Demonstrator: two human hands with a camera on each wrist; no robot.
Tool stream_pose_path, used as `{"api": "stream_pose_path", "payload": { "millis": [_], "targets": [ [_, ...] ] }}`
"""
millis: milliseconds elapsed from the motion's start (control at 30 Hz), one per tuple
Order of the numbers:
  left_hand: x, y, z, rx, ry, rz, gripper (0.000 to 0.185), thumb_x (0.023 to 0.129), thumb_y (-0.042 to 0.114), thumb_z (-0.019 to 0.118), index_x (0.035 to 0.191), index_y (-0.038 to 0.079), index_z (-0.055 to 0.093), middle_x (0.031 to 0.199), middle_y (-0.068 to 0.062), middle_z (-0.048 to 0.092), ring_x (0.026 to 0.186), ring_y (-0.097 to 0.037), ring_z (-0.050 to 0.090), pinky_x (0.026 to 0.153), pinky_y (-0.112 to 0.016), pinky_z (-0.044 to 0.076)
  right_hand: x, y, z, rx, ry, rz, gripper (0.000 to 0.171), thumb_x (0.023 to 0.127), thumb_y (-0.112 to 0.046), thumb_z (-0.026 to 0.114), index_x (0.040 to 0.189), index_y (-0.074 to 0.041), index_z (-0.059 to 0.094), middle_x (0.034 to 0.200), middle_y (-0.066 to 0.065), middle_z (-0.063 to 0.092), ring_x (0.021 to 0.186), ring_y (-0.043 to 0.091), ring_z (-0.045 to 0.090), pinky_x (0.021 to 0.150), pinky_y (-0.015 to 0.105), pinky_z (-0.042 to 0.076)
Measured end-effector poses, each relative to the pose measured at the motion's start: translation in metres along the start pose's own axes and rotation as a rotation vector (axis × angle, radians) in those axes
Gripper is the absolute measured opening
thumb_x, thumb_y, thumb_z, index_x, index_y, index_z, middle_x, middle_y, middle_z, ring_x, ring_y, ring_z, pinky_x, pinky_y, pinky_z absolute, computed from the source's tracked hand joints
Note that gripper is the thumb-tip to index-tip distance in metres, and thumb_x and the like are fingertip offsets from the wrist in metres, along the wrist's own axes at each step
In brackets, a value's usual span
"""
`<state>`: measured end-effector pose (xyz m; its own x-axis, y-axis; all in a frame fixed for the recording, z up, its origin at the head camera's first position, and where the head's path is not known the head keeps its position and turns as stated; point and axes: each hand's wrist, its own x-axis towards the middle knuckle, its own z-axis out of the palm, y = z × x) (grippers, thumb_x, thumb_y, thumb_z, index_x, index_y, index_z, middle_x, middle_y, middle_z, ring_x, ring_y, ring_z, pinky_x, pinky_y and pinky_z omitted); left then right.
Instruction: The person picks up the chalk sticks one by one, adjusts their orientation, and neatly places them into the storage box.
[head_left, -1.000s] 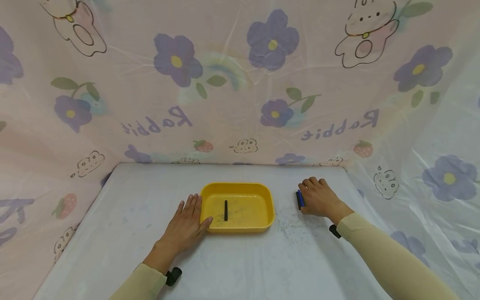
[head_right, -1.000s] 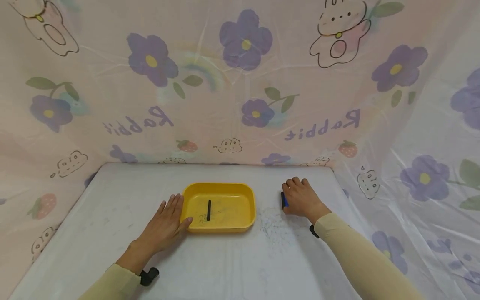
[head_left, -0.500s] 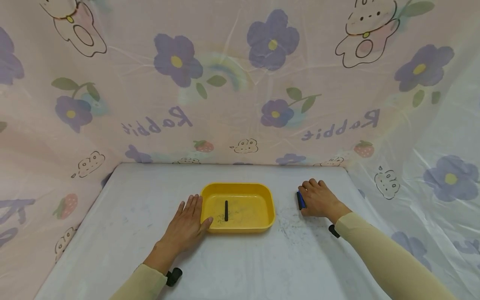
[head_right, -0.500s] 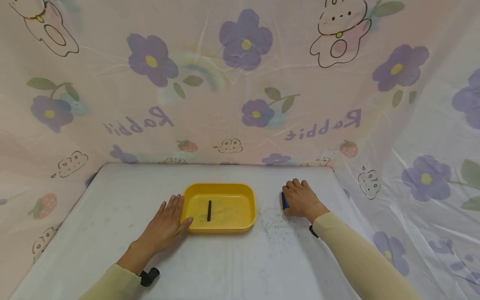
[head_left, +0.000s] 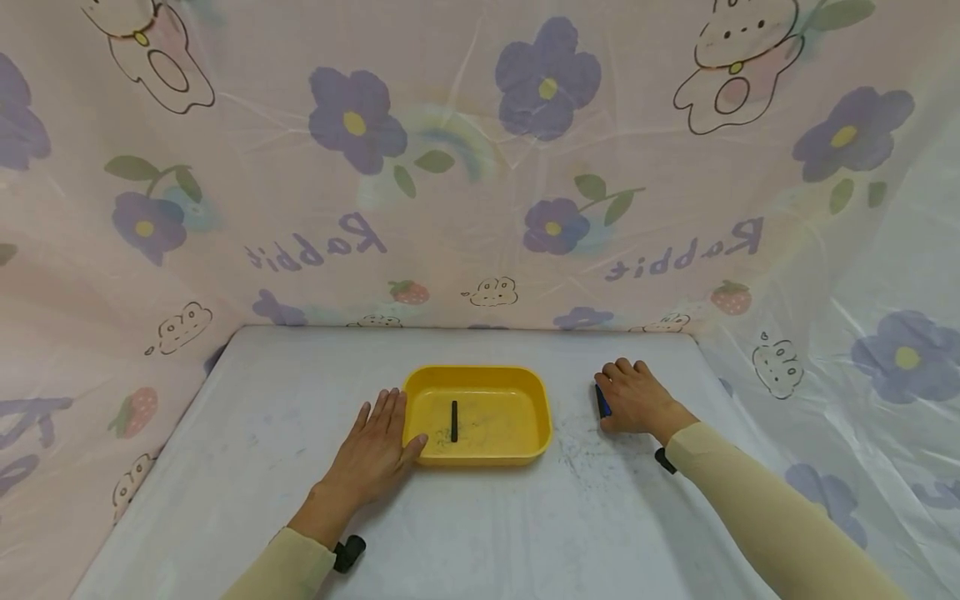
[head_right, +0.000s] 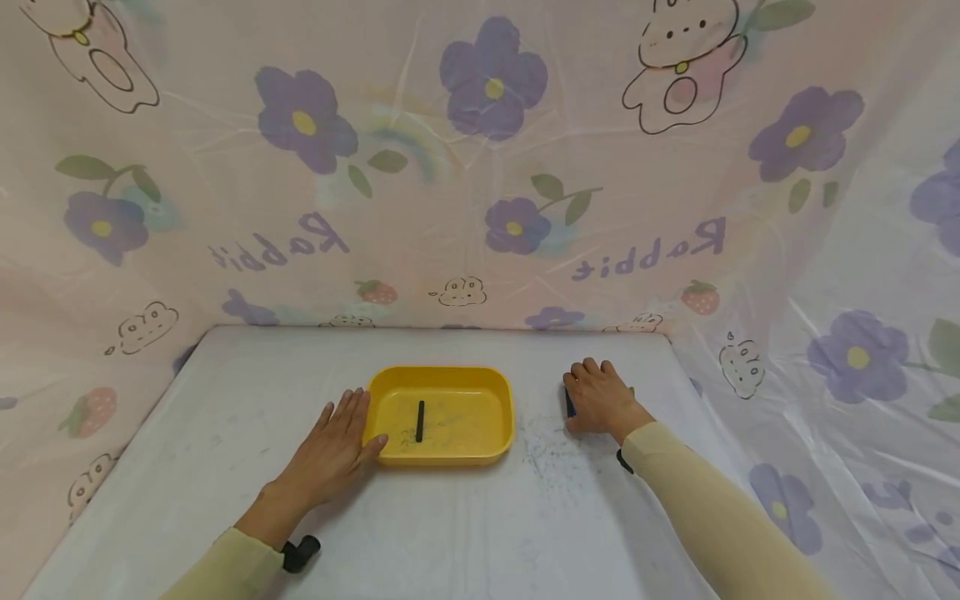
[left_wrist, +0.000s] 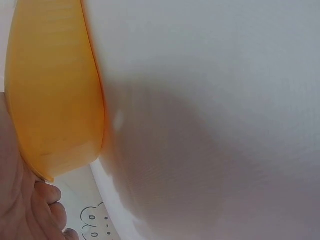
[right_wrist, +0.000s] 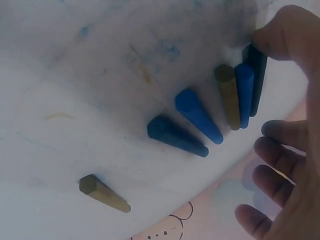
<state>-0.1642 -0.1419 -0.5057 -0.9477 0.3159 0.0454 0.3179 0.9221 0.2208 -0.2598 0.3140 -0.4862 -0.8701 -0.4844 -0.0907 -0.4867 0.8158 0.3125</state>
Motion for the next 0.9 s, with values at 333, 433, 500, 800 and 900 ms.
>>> {"api": "stream_pose_path", "payload": {
  "millis": [333, 433, 500, 800, 900],
  "targets": [
    [0.000, 0.000, 0.000, -0.005, 0.010, 0.007, 0.086, 0.111, 0.054, 0.045, 0.164, -0.009, 0.019, 0.172, -0.026, 0.023, 0.162, -0.041, 0.020, 0.132, -0.059, 0.017, 0.004, 0.000, -0.002, -0.014, -0.065, 0.000, 0.071, 0.083, -0.056, 0.082, 0.127, -0.003, 0.065, 0.126, 0.016, 0.063, 0.111, 0.035, 0.054, 0.093, 0.055, 0.048],
    [0.000, 0.000, 0.000, -0.004, 0.009, 0.005, 0.087, 0.111, 0.054, 0.045, 0.165, -0.009, 0.019, 0.172, -0.026, 0.023, 0.162, -0.041, 0.020, 0.132, -0.059, 0.016, 0.005, 0.000, -0.002, -0.019, -0.079, -0.001, 0.070, 0.084, -0.056, 0.082, 0.126, -0.003, 0.066, 0.126, 0.015, 0.063, 0.110, 0.035, 0.054, 0.092, 0.055, 0.047],
    [0.000, 0.000, 0.000, -0.004, 0.011, 0.006, 0.086, 0.111, 0.054, 0.044, 0.165, -0.008, 0.019, 0.172, -0.026, 0.023, 0.162, -0.041, 0.020, 0.132, -0.059, 0.017, 0.006, 0.000, -0.002, -0.021, -0.085, -0.004, 0.069, 0.084, -0.056, 0.082, 0.126, -0.003, 0.066, 0.126, 0.015, 0.063, 0.110, 0.035, 0.053, 0.092, 0.055, 0.047],
    [0.000, 0.000, 0.000, -0.015, 0.009, 0.007, 0.086, 0.111, 0.054, 0.044, 0.165, -0.008, 0.019, 0.172, -0.026, 0.024, 0.162, -0.041, 0.020, 0.132, -0.059, 0.016, 0.009, 0.002, -0.007, 0.040, -0.129, -0.012, 0.070, 0.084, -0.051, 0.082, 0.132, -0.004, 0.066, 0.130, 0.015, 0.062, 0.116, 0.037, 0.053, 0.098, 0.059, 0.046],
    [0.000, 0.000, 0.000, -0.018, 0.002, 0.003, 0.086, 0.111, 0.054, 0.043, 0.165, -0.008, 0.018, 0.172, -0.026, 0.023, 0.162, -0.040, 0.019, 0.132, -0.058, 0.015, 0.012, 0.002, -0.008, 0.039, -0.133, -0.017, 0.070, 0.084, -0.051, 0.083, 0.132, -0.003, 0.066, 0.130, 0.015, 0.062, 0.117, 0.038, 0.053, 0.098, 0.059, 0.047]
  ]
}}
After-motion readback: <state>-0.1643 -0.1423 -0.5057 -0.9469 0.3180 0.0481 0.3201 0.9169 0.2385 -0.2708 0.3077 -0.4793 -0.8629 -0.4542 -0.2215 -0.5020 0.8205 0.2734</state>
